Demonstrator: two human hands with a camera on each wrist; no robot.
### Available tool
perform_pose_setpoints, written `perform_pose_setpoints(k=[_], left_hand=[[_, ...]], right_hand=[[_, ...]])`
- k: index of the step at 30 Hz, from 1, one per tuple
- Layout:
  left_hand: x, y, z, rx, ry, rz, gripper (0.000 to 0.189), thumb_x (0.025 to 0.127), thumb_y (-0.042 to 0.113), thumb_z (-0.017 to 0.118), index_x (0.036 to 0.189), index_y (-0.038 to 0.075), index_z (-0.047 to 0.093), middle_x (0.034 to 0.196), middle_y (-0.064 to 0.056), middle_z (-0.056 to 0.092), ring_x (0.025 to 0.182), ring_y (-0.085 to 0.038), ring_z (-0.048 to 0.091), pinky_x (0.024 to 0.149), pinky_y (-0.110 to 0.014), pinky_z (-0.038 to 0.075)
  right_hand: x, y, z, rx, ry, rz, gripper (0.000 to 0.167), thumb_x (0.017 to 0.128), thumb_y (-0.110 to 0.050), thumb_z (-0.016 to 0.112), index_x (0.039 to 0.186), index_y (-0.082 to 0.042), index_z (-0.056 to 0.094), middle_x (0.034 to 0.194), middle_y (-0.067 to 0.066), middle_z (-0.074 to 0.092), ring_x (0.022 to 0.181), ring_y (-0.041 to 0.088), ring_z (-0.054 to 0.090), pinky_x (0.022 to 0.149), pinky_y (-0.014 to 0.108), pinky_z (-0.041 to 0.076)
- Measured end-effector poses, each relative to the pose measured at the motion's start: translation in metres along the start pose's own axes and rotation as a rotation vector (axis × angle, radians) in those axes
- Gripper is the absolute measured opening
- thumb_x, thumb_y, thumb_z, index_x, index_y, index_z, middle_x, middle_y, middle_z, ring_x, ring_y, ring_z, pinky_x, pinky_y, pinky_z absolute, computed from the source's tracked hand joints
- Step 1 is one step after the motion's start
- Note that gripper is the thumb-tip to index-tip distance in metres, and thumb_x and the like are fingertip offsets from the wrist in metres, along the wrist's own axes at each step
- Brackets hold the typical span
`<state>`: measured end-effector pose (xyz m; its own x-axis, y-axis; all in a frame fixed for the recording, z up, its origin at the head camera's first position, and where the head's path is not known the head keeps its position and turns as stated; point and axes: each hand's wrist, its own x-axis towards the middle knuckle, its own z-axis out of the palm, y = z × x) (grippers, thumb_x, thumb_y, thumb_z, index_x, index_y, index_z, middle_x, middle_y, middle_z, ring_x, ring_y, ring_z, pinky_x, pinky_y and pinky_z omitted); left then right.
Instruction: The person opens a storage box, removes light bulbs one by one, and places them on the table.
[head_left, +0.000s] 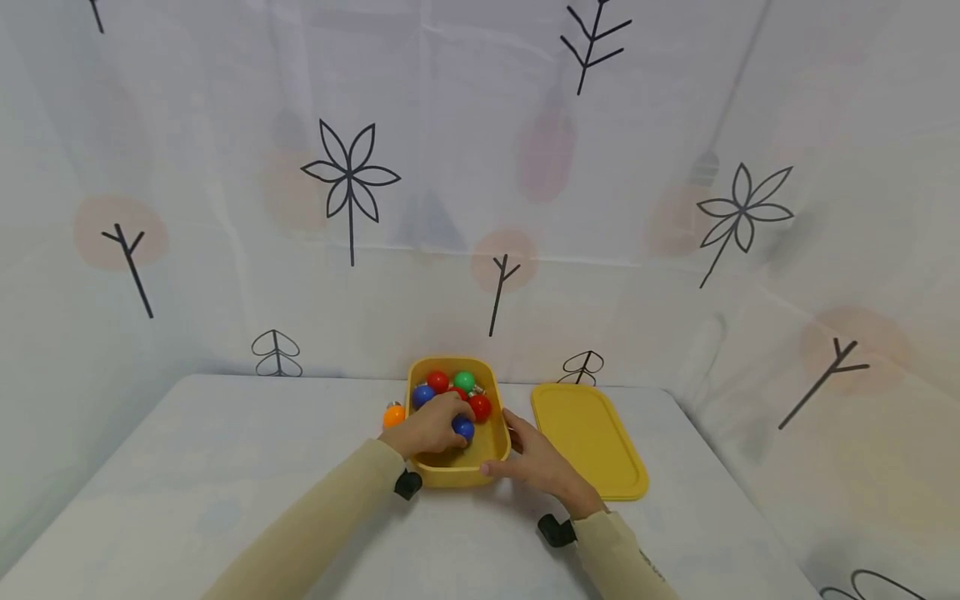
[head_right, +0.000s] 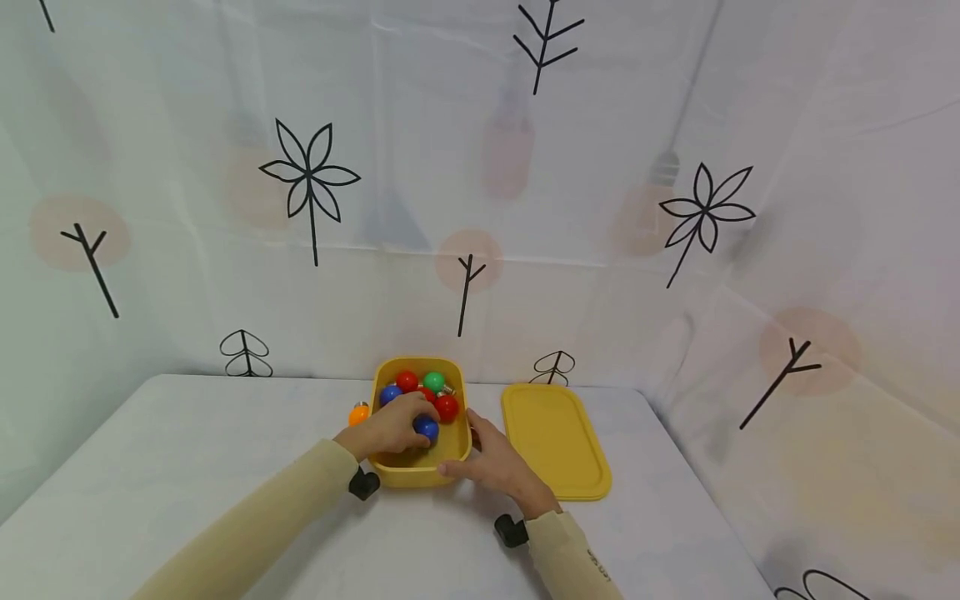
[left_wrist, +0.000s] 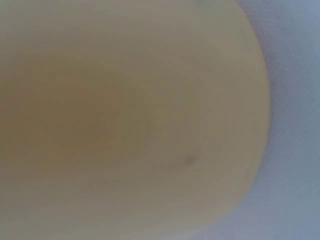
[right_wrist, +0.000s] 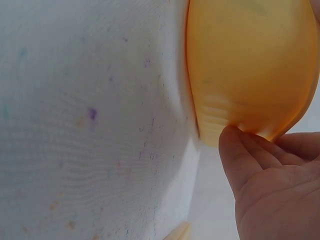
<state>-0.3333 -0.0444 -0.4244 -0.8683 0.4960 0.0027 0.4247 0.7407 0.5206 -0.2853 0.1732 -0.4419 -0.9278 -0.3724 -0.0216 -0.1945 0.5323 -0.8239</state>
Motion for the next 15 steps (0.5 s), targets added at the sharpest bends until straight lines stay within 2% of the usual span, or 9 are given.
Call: perform_pose_setpoints(k=[6, 15], left_hand=[[0.0002, 0.0007, -0.0008, 0.001, 0.009, 0.009, 0.039, 0.081, 0.021, 0.077, 0.118, 0.015, 0.066, 0.118, 0.002, 0.055, 0.109, -0.017, 0.050, 0.102, -0.040, 0.043], [-0.0059, 0.0044, -0.0047, -0.062, 0.056, 0.025, 0.039, 0.082, 0.022, 0.077, 0.119, 0.015, 0.065, 0.121, 0.001, 0.053, 0.111, -0.019, 0.049, 0.101, -0.043, 0.043]], right_hand=[[-0.0002, 0.0000, -0.0003, 0.006, -0.001, -0.003, 0.102, 0.077, -0.045, 0.077, 0.152, -0.009, 0.019, 0.155, 0.010, 0.026, 0.134, 0.031, 0.038, 0.106, 0.048, 0.036], [-0.0003, -0.0007, 0.0001, 0.002, 0.001, -0.002, 0.102, 0.076, -0.046, 0.077, 0.152, -0.010, 0.020, 0.154, 0.010, 0.027, 0.134, 0.031, 0.038, 0.105, 0.048, 0.037]])
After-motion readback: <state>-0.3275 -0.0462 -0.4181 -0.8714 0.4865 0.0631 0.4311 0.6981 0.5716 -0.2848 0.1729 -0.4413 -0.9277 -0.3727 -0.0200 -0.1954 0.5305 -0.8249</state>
